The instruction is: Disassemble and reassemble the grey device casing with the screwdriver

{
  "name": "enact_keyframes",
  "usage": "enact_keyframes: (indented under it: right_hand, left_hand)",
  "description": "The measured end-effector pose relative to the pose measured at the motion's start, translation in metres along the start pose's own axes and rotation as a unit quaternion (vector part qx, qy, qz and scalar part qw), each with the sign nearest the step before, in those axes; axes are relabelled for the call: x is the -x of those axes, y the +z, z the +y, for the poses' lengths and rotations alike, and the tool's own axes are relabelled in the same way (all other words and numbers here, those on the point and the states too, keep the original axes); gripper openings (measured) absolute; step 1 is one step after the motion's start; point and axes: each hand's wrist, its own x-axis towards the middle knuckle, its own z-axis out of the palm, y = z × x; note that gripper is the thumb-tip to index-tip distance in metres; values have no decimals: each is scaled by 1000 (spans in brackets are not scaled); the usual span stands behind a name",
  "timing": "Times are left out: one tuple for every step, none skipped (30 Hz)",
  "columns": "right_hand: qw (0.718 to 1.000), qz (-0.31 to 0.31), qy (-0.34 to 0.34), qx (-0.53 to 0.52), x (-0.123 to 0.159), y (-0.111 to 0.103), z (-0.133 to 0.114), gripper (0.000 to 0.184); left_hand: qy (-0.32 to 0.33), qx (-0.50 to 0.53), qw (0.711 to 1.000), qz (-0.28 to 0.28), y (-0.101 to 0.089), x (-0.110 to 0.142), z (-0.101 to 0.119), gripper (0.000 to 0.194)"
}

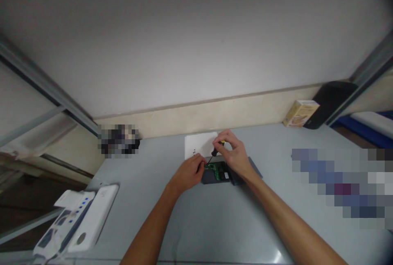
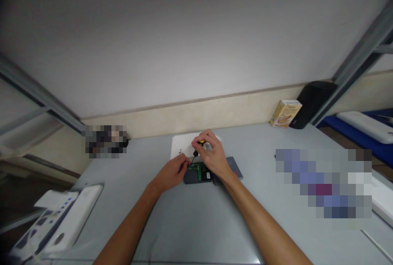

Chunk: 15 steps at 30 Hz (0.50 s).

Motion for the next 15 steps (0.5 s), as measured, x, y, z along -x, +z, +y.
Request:
enact_keyframes:
  right_hand:
    - [1000, -3, 2, 5, 0, 0, 0, 12]
    - [1000, -12, 7, 3, -1, 0, 1, 14]
    - [1000, -24, 12, -4, -1, -1, 1, 17]
    - [999, -36, 18, -14, -1, -1, 2, 21]
    - [998, -45, 22, -24, 0, -1, 3, 24]
    - [998, -49, 22, -30, 0, 0, 3, 24]
    - [998, -47, 19, -32, 1, 1, 3, 22]
    - [999, -40, 16, -29, 2, 2, 4, 19]
    - [999, -31, 11, -27, 2, 3, 4, 16]
    - [999, -25, 9, -25, 2, 4, 5, 13]
    - [999, -26, 10, -27, 3, 4, 5, 11]
    - [999, -34, 15, -34, 3, 4, 5, 12]
    - [998, -44, 22, -46, 3, 4, 6, 14]
    - [996, -53, 30, -58, 2, 4, 6, 18]
    - [995, -62, 39, -68, 3, 3, 7, 21]
  left_hand:
    - [-1, 0, 1000, -1, 0, 0, 0, 21]
    - [-1, -1, 1000, -2, 0, 0, 0, 21]
    - [-1, -1, 1000, -3, 0, 0, 0, 21]
    - [0, -1, 1000, -3, 0, -1, 0, 20]
    - [1, 0, 1000, -4, 0, -1, -1, 20]
    - [2, 1, 1000, -4, 0, 0, -1, 20]
    - [2, 1, 1000, -5, 0, 0, -1, 20]
    - [1, 2, 1000, -4, 0, 0, -1, 20]
    - [1, 1, 1000, -4, 0, 0, -1, 21]
    - [0, 1, 1000, -3, 0, 0, -1, 21]
    - [0, 0, 1000, -3, 0, 0, 0, 21]
    - [0, 0, 1000, -2, -1, 0, 0, 21]
    - [0, 1, 1000, -1, -1, 0, 0, 21]
    - [1, 1, 1000, 0, -1, 0, 0, 21]
    - [1, 1, 1000, 1, -1, 0, 0, 21]
